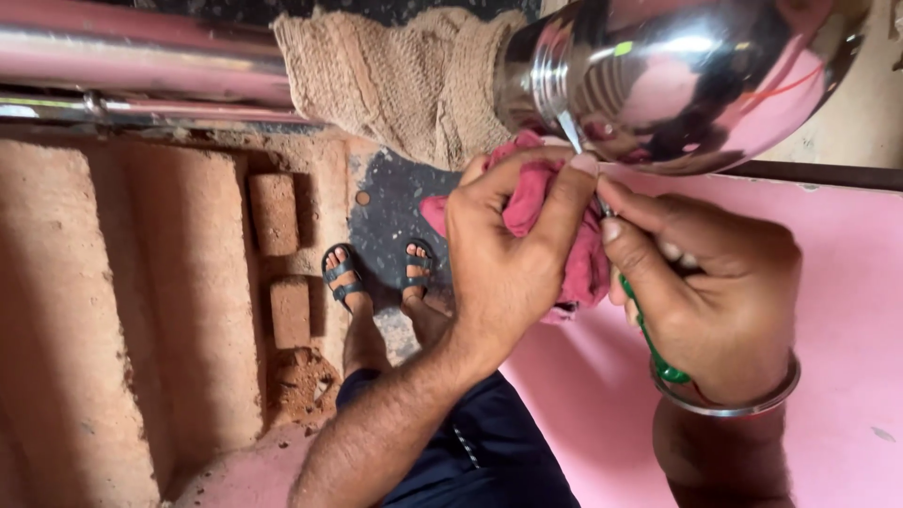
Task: The recorder is using a screwdriver and a cloth to fix or clean a metal stair railing.
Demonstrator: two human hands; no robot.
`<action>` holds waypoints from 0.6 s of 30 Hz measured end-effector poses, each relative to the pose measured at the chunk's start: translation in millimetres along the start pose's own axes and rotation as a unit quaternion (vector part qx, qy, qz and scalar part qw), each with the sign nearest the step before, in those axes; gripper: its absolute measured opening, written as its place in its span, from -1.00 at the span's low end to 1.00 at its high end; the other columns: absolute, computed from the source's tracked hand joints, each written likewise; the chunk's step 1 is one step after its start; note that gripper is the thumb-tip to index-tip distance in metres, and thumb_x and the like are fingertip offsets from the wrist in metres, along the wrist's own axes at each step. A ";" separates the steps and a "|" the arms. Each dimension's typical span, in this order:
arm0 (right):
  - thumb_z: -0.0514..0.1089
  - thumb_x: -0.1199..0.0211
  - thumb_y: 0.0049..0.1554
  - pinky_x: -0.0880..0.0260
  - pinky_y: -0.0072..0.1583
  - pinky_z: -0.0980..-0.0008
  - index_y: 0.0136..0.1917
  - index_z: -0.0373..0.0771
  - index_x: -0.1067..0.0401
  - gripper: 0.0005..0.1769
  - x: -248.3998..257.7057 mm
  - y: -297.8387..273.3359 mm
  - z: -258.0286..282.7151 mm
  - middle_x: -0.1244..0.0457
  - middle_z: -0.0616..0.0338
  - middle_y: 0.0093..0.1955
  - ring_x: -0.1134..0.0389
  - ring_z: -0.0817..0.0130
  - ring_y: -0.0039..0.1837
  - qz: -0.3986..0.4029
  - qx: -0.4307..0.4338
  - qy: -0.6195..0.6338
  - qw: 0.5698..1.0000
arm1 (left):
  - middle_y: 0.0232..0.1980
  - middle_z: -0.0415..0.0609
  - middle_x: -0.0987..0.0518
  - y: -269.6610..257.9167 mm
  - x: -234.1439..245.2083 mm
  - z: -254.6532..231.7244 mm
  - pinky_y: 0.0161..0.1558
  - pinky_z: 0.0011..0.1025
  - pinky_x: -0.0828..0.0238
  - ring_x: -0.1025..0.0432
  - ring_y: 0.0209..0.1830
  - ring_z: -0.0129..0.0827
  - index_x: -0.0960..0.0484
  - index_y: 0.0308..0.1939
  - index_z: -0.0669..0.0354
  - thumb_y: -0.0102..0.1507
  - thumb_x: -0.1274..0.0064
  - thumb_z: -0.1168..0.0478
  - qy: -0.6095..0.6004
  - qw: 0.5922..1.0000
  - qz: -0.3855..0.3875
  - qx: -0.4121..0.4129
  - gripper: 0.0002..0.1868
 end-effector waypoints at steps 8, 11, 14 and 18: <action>-0.42 -0.33 0.22 -0.22 -0.27 0.60 0.20 -0.35 -0.56 -0.73 1.5 2.1 -0.6 -0.36 0.20 -0.24 -0.26 0.62 -0.33 -0.008 -0.041 0.004 0.999 | -0.27 -0.08 -0.68 -2.9 -0.7 3.8 0.05 -0.38 -0.45 -0.53 -0.21 -0.40 -0.72 -0.16 0.23 0.35 -0.16 0.19 -0.046 0.999 -0.006 -0.003 -0.83; -0.41 -0.30 0.17 -0.17 -0.33 0.60 0.15 -0.34 -0.54 -0.74 -0.6 7.7 6.8 -0.35 0.21 -0.28 -0.21 0.63 -0.38 -0.027 -0.070 0.022 0.997 | -0.34 -0.07 -0.69 1.6 2.6 -0.1 0.09 -0.38 -0.43 -0.53 -0.29 -0.46 -0.73 -0.15 0.23 0.36 -0.13 0.20 -0.019 0.999 -0.016 -0.023 -0.83; -0.43 -0.31 0.20 -0.22 -0.31 0.59 0.20 -0.36 -0.55 -0.72 1.3 2.6 0.7 -0.37 0.18 -0.24 -0.28 0.61 -0.34 -0.013 -0.051 -0.008 0.999 | -0.40 -0.06 -0.65 1.8 -1.7 1.7 0.01 -0.38 -0.44 -0.50 -0.35 -0.40 -0.74 -0.24 0.22 0.34 -0.13 0.17 -0.025 0.999 0.009 0.020 -0.81; -0.42 -0.29 0.16 -0.17 -0.34 0.59 0.16 -0.35 -0.55 -0.72 -2.1 6.8 2.0 -0.33 0.19 -0.31 -0.23 0.62 -0.40 -0.031 -0.085 0.061 0.994 | -0.41 -0.06 -0.66 2.9 0.7 2.4 0.01 -0.38 -0.41 -0.48 -0.38 -0.39 -0.74 -0.20 0.22 0.34 -0.13 0.16 -0.050 0.998 -0.005 0.025 -0.80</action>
Point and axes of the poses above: each hand's wrist, its own y-axis towards the middle knuckle, its own x-axis out of the back of the hand, z = x × y, the point moved 7 cm from there along y, towards the middle knuckle
